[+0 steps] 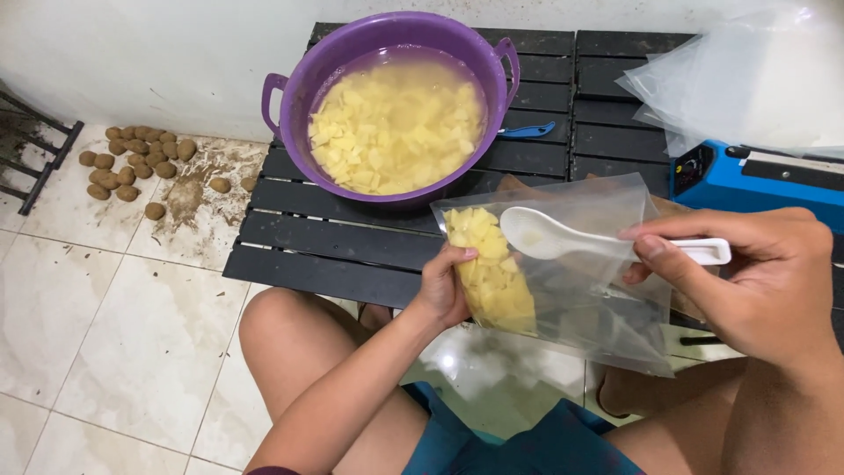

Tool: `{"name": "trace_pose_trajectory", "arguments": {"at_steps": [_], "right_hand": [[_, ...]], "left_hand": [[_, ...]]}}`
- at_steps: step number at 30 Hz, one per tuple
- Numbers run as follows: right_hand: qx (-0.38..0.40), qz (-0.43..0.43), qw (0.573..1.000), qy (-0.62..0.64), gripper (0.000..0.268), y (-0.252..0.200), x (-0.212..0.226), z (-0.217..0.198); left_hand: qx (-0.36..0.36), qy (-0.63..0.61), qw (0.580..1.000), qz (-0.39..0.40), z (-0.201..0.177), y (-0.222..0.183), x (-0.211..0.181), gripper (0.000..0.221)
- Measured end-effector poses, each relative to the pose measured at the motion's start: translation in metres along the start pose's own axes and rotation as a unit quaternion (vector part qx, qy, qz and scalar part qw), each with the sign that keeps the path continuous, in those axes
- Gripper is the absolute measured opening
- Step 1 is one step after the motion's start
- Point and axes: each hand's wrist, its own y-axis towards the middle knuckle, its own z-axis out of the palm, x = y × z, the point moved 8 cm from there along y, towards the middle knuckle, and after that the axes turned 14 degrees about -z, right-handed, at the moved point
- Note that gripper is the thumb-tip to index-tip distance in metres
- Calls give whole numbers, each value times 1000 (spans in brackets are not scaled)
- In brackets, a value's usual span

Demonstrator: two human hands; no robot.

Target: Filling plastic bags with sliced potatoes from a bowl of water using a spoon.

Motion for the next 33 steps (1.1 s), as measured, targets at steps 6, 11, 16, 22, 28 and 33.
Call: {"name": "trace_pose_trajectory", "arguments": {"at_steps": [6, 11, 16, 22, 28, 33], "right_hand": [[1, 44, 999, 21, 12, 0, -4, -1], [33, 78, 995, -48, 15, -1, -4, -1], [18, 53, 996, -76, 13, -4, 0, -1], [18, 51, 992, -113, 14, -8, 1, -1], [28, 111, 988, -107, 16, -4, -1, -1], [8, 104, 994, -36, 16, -2, -1, 1]], "left_hand": [[-39, 7, 999, -8, -9, 2, 2, 61], [-26, 8, 1000, -5, -6, 2, 1, 60], [-37, 19, 999, 8, -5, 1, 0, 59], [-2, 48, 998, 36, 9, -4, -4, 48], [-25, 41, 998, 31, 6, -4, -4, 51], [-54, 28, 998, 20, 4, -5, -3, 54]]}}
